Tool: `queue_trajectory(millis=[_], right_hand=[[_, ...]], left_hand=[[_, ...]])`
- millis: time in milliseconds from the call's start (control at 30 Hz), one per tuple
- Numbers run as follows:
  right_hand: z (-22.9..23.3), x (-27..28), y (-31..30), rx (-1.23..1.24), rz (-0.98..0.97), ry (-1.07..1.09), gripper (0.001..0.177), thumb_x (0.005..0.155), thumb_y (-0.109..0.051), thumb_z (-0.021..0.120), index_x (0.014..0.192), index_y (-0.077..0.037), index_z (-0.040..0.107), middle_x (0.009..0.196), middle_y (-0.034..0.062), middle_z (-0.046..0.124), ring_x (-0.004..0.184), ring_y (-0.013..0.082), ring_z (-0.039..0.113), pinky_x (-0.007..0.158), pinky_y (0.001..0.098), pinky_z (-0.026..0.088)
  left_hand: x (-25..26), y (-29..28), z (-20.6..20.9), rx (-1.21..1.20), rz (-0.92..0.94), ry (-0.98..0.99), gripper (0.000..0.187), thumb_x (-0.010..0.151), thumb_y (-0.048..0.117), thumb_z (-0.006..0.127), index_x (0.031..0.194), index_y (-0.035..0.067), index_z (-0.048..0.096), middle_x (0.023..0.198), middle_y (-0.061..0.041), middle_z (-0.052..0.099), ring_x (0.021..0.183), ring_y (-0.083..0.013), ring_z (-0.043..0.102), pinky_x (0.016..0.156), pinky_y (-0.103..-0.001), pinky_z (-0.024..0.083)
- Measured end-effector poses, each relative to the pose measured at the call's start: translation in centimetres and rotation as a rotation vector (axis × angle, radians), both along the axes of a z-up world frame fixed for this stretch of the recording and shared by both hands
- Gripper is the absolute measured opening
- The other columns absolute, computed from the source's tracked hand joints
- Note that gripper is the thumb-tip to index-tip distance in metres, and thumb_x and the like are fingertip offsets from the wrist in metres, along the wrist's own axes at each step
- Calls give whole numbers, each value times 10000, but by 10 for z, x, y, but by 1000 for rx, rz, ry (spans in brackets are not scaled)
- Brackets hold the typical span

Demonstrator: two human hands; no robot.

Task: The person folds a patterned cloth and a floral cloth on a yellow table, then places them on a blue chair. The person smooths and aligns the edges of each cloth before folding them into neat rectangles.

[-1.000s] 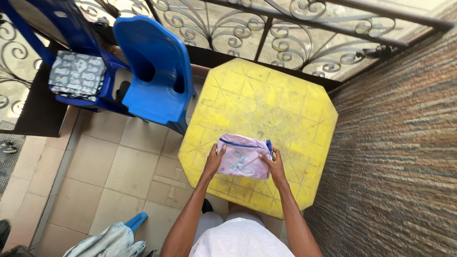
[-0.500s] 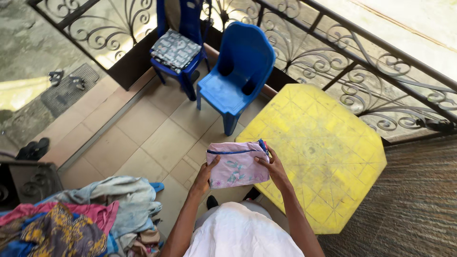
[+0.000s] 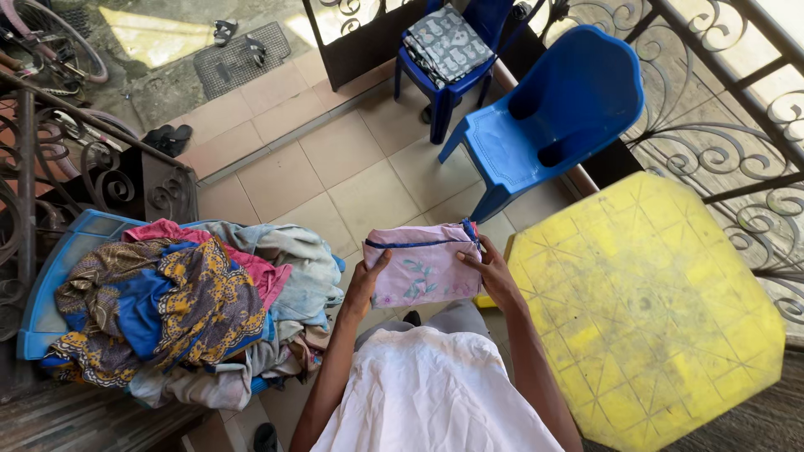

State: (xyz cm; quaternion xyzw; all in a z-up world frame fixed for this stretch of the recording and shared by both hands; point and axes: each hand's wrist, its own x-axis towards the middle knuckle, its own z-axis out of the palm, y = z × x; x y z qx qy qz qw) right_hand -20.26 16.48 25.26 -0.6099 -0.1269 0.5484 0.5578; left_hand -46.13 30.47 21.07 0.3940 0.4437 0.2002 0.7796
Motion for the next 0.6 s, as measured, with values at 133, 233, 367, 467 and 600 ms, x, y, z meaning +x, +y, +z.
queue_trajectory(millis=[133, 233, 367, 467, 600], right_hand=[[-1, 3, 40, 19, 37, -22, 779, 789, -280, 835, 1463, -95, 489, 1254, 101, 675, 1131, 202, 633, 957, 341, 503], [-7, 14, 67, 16, 55, -34, 784, 797, -289, 834, 1471, -89, 486, 1260, 112, 670, 1135, 204, 627, 961, 345, 497], [-15, 44, 121, -7, 67, -38, 796, 796, -318, 825, 1472, -105, 463, 1287, 100, 670, 1169, 198, 636, 1000, 335, 503], [-21, 64, 165, -26, 58, -14, 774, 798, -350, 812, 1461, -121, 483, 1319, 49, 649, 1185, 170, 602, 982, 333, 488], [-22, 107, 244, -47, 37, -42, 704, 822, -393, 789, 1425, -131, 538, 1333, 26, 658, 1175, 172, 625, 971, 349, 508]], left_hand=[[-1, 32, -8, 55, 49, 7, 487, 871, 534, 778, 986, 69, 690, 859, 58, 582, 809, -61, 482, 742, -236, 395], [9, 57, -11, 66, 61, 102, 508, 919, 520, 778, 995, 26, 684, 862, 31, 523, 810, -100, 426, 725, -273, 352], [39, 110, -4, 111, 155, 27, 502, 875, 521, 733, 1081, 65, 697, 934, 67, 609, 876, -42, 483, 801, -212, 392], [62, 154, 6, 192, 191, 27, 494, 883, 519, 705, 1106, 79, 683, 944, 80, 624, 883, -31, 509, 826, -191, 407], [108, 234, 18, 224, 193, 102, 459, 923, 498, 685, 1078, 65, 682, 838, 71, 509, 765, -67, 387, 701, -232, 343]])
